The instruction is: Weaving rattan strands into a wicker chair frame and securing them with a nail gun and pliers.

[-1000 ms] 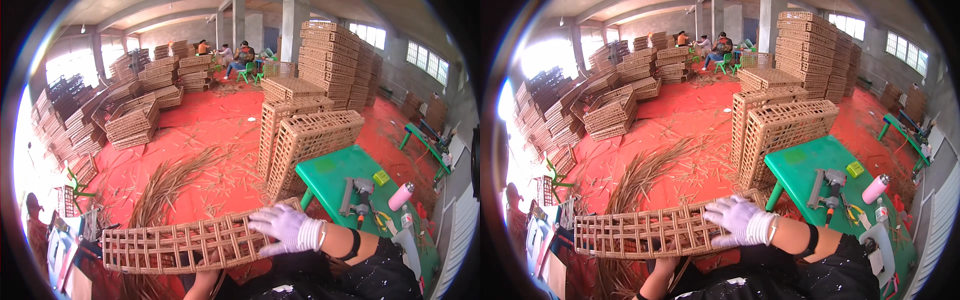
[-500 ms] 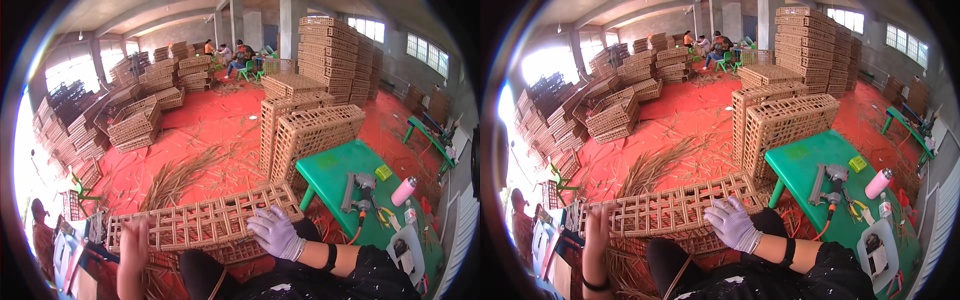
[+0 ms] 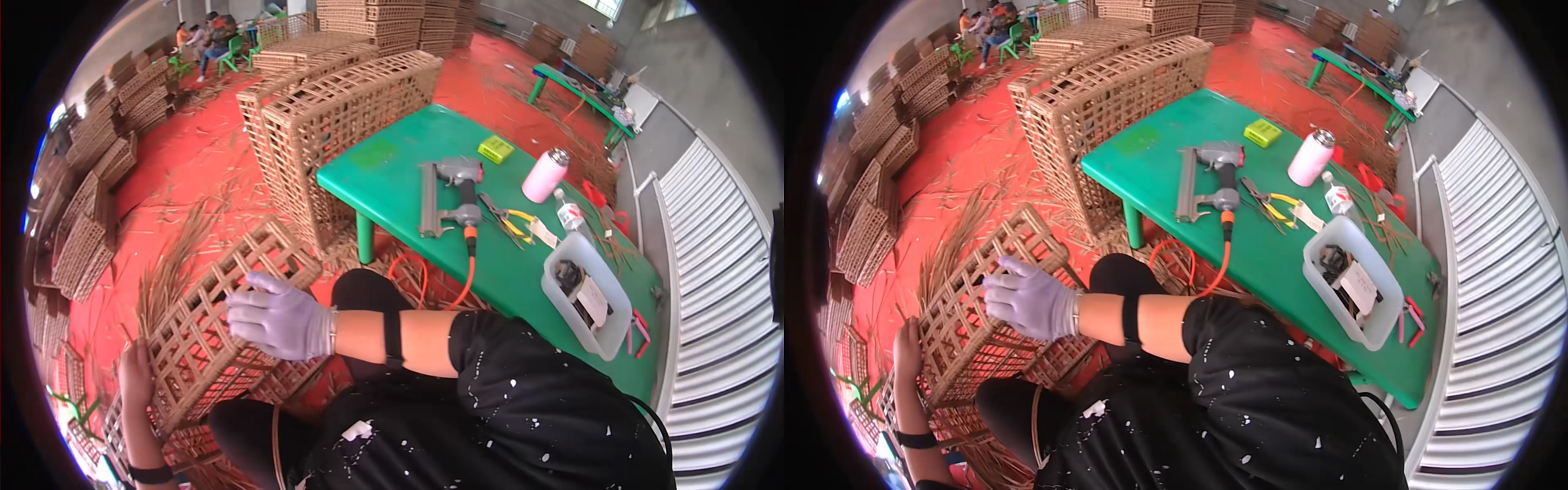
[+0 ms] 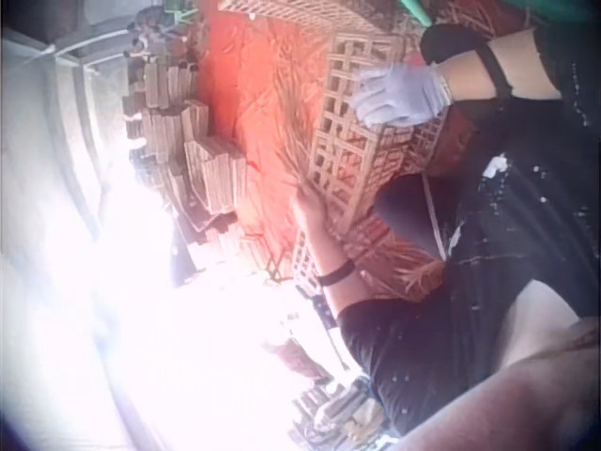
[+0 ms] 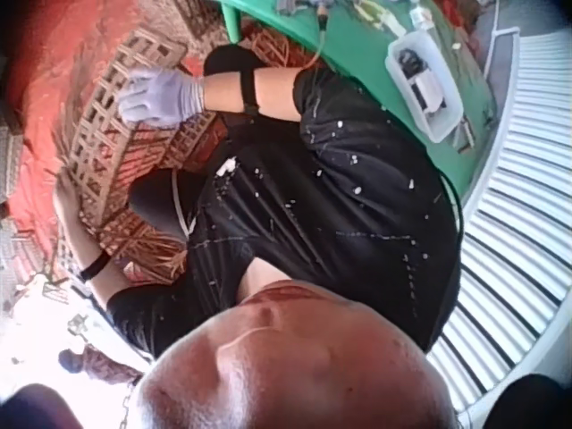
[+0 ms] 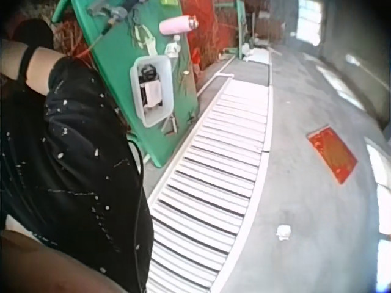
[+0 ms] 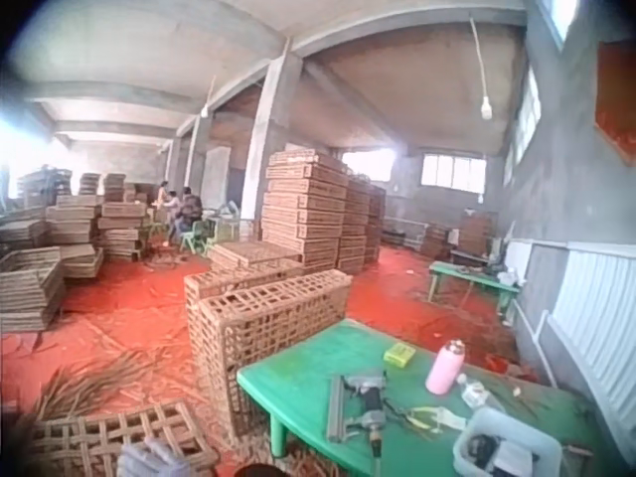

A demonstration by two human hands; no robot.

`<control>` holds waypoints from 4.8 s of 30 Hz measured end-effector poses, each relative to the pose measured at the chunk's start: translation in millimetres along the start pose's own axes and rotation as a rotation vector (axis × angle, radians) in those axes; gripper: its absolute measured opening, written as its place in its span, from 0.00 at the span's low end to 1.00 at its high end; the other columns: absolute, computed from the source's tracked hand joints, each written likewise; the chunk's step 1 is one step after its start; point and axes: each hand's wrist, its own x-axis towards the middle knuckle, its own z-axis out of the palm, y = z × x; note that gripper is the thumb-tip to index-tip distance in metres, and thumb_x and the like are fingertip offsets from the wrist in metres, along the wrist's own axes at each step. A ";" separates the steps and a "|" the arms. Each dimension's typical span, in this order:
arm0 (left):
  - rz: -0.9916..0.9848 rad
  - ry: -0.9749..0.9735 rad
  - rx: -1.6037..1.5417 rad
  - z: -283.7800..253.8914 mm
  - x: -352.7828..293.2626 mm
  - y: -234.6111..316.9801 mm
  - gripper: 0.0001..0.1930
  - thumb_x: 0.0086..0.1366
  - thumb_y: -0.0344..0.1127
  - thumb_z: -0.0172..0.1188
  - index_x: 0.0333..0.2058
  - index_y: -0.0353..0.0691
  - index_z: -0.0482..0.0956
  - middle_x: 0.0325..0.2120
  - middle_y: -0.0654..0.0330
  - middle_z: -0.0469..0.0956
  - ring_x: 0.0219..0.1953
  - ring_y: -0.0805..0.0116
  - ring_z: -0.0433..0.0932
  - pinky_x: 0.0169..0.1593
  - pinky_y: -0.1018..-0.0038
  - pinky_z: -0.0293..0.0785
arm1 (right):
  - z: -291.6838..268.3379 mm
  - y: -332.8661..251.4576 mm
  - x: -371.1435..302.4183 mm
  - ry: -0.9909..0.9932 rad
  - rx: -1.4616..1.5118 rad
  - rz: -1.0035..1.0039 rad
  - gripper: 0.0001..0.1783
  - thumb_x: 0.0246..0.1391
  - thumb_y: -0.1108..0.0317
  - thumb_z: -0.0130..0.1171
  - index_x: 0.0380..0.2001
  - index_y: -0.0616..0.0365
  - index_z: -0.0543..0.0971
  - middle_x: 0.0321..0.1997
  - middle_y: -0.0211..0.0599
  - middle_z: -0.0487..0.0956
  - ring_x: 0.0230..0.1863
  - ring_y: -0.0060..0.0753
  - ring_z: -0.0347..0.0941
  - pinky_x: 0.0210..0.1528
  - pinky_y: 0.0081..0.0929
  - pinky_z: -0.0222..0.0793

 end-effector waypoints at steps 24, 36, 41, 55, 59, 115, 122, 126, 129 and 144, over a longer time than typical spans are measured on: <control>-0.072 0.142 0.000 20.1 -3.0 6.3 0.22 0.71 0.45 0.43 0.37 0.30 0.76 0.32 0.39 0.77 0.39 0.41 0.75 0.43 0.55 0.68 | -266.6 298.5 -320.9 0.130 -0.090 1.879 0.24 0.46 0.59 0.69 0.44 0.61 0.77 0.34 0.40 0.78 0.32 0.37 0.76 0.29 0.38 0.72; -0.152 0.138 -0.019 5.8 -17.3 26.5 0.22 0.69 0.47 0.44 0.39 0.32 0.77 0.31 0.39 0.76 0.39 0.40 0.74 0.42 0.54 0.68 | -215.8 220.0 -213.7 0.530 0.751 2.039 0.23 0.46 0.62 0.69 0.43 0.56 0.72 0.38 0.40 0.79 0.36 0.44 0.79 0.36 0.44 0.78; -0.168 0.080 0.048 0.8 -17.5 36.8 0.20 0.68 0.47 0.44 0.35 0.34 0.76 0.33 0.41 0.77 0.40 0.41 0.74 0.45 0.53 0.68 | -210.4 210.7 -195.7 0.591 0.784 1.982 0.17 0.50 0.67 0.64 0.42 0.56 0.72 0.32 0.39 0.77 0.32 0.43 0.76 0.33 0.45 0.78; -0.113 0.108 -0.022 -4.9 -20.2 44.8 0.23 0.68 0.46 0.40 0.28 0.33 0.79 0.27 0.44 0.79 0.36 0.44 0.77 0.45 0.54 0.70 | -201.7 49.9 35.8 0.390 0.465 1.022 0.13 0.52 0.68 0.63 0.37 0.61 0.71 0.27 0.34 0.73 0.27 0.28 0.71 0.34 0.29 0.71; -0.062 0.154 -0.058 3.3 -17.2 39.2 0.22 0.68 0.45 0.41 0.27 0.35 0.77 0.26 0.44 0.78 0.35 0.43 0.76 0.43 0.53 0.70 | -182.8 14.7 87.7 0.235 0.567 0.916 0.09 0.54 0.73 0.59 0.35 0.64 0.71 0.25 0.36 0.72 0.24 0.29 0.70 0.31 0.30 0.71; -0.069 -0.063 0.028 -12.5 -18.9 48.3 0.12 0.55 0.35 0.56 0.36 0.42 0.84 0.38 0.57 0.82 0.42 0.61 0.81 0.43 0.64 0.75 | -52.7 -78.1 186.5 -0.623 0.614 1.353 0.11 0.51 0.64 0.64 0.33 0.54 0.74 0.20 0.26 0.74 0.18 0.22 0.72 0.21 0.25 0.72; -0.075 -0.104 0.023 -15.8 -19.7 49.0 0.13 0.55 0.35 0.57 0.38 0.42 0.83 0.38 0.57 0.82 0.43 0.61 0.81 0.44 0.64 0.74 | -48.8 -87.9 190.3 -0.601 0.553 1.376 0.09 0.52 0.64 0.63 0.32 0.53 0.74 0.20 0.27 0.74 0.19 0.22 0.71 0.22 0.25 0.70; -0.073 -0.095 0.016 -18.8 -21.0 51.9 0.13 0.55 0.35 0.57 0.39 0.43 0.83 0.39 0.57 0.82 0.44 0.61 0.80 0.45 0.63 0.73 | -48.9 -88.3 191.3 -0.600 0.555 1.355 0.10 0.52 0.64 0.63 0.32 0.53 0.74 0.20 0.27 0.74 0.19 0.22 0.71 0.22 0.25 0.70; -0.098 -0.112 0.003 -20.4 -21.2 52.9 0.13 0.55 0.35 0.57 0.39 0.43 0.83 0.40 0.58 0.82 0.44 0.61 0.80 0.47 0.63 0.71 | -46.0 -82.7 191.8 -0.610 0.587 1.365 0.10 0.52 0.63 0.64 0.33 0.53 0.74 0.20 0.27 0.74 0.19 0.23 0.72 0.22 0.25 0.71; -0.055 -0.037 0.040 -12.7 -19.9 52.2 0.11 0.56 0.34 0.53 0.33 0.40 0.83 0.33 0.55 0.82 0.38 0.57 0.81 0.42 0.60 0.73 | -42.9 -81.9 207.5 -0.681 0.561 1.474 0.10 0.51 0.65 0.64 0.31 0.54 0.74 0.19 0.27 0.74 0.17 0.22 0.72 0.21 0.26 0.72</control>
